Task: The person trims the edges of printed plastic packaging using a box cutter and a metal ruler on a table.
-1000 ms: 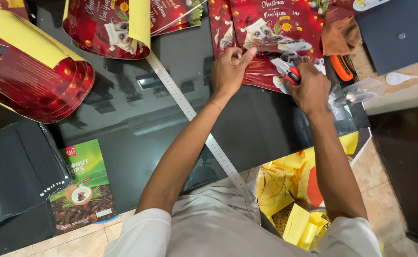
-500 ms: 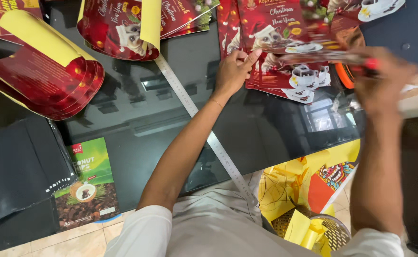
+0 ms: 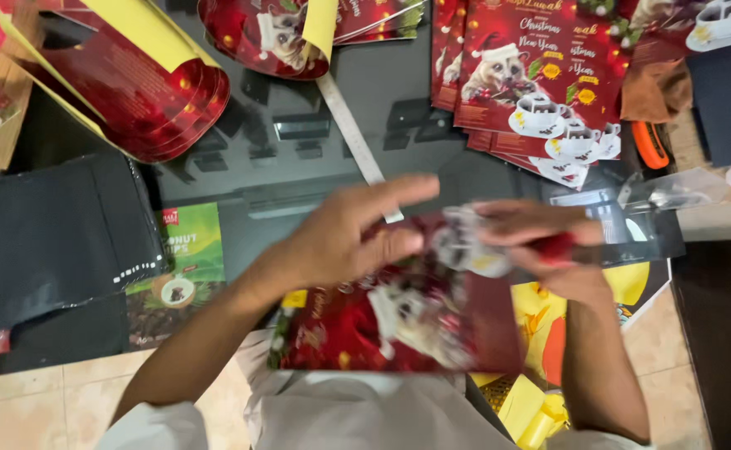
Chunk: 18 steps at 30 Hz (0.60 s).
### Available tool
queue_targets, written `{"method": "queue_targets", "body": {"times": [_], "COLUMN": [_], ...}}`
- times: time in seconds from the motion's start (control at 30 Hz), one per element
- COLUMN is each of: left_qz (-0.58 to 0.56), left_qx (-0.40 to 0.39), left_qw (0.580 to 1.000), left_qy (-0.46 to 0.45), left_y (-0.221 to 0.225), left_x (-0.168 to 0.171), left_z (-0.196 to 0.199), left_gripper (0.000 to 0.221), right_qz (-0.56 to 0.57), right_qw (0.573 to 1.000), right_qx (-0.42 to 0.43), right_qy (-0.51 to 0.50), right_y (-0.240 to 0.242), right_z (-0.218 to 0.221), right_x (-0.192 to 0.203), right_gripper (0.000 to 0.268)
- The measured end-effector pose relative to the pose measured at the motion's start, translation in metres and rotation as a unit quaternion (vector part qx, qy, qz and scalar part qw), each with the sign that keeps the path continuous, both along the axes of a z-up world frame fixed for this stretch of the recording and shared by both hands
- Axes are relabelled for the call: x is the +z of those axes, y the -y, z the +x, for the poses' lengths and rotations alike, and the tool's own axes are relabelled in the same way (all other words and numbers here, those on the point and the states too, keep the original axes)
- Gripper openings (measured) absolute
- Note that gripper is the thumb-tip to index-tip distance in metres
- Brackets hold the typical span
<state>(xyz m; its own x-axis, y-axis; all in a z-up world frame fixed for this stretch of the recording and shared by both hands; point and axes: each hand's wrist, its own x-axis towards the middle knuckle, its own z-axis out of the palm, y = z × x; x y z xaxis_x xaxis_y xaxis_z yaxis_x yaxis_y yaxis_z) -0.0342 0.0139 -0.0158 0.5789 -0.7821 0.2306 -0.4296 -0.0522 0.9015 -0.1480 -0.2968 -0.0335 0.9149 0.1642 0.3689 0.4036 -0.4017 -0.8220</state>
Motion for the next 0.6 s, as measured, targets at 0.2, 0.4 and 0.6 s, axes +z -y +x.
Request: {"method": "queue_targets", "body": {"times": [0.2,0.4,0.6], "left_qz": [0.142,0.328,0.296], "left_qx": [-0.027,0.045,0.129], "left_qw": [0.976,0.925,0.936], "left_qy": [0.161,0.185,0.143], "left_y": [-0.049,-0.078,-0.063], "left_x": [-0.094,-0.113,-0.092], "left_z": [-0.051,-0.051,-0.036], "left_gripper": [0.060,0.068,0.064], "right_qz": [-0.020,0.127,0.221], "right_qw": [0.976,0.885,0.874], "right_qx": [-0.205,-0.195,-0.126], "right_qy": [-0.069,-0.404,-0.414], "right_y": [-0.027,-0.048,-0.078], "right_z": [-0.052,-0.119,-0.096], "right_x": [-0.036,-0.085,-0.097], "right_gripper": [0.009,0.014,0.038]}}
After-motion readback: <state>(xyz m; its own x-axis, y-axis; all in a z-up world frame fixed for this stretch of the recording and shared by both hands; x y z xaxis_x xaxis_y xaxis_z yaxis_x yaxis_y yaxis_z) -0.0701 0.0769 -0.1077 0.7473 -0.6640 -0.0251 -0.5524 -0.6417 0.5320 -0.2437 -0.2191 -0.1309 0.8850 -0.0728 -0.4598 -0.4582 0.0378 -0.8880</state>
